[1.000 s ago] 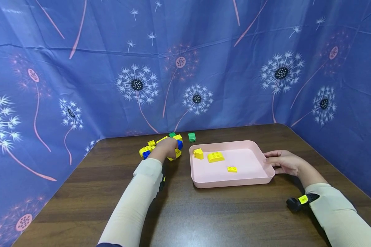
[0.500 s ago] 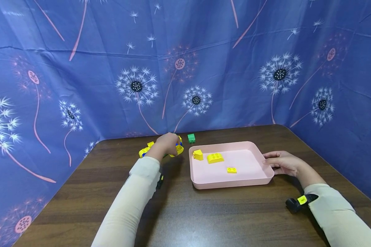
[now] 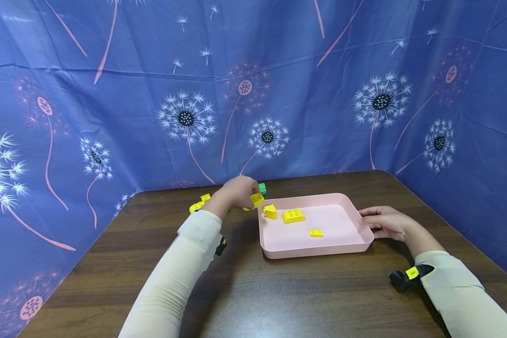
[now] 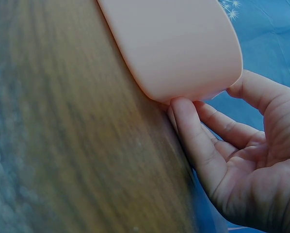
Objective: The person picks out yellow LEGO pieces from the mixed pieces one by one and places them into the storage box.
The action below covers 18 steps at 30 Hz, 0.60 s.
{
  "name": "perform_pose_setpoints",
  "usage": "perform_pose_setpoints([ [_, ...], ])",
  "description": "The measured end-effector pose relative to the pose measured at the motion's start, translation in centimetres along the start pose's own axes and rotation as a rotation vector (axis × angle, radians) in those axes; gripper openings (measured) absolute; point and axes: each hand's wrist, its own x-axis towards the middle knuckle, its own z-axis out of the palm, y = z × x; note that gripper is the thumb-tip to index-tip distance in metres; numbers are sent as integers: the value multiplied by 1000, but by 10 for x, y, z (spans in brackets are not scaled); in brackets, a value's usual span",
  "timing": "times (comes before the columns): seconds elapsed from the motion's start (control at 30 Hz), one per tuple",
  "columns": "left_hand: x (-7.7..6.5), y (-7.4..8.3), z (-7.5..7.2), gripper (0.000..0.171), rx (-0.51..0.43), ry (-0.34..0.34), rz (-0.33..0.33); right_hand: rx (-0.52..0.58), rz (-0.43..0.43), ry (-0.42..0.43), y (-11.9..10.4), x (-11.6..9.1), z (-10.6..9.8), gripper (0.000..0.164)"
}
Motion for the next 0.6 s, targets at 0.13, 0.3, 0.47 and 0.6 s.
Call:
perform_pose_setpoints([
  [0.13, 3, 9, -1, 41, 19, -21, 50, -8, -4, -2, -1, 0, 0, 64],
  [0.3, 7, 18, 2, 40, 23, -70, 93, -14, -2, -5, 0, 0, 0, 65],
  [0.47, 11, 28, 7, 42, 31, -110, 131, -17, 1, 0, 2, 1, -1, 66],
  [0.6, 12, 38, 10, 41, 36, -137, 170, -14, -5, -2, 2, 1, -1, 65],
])
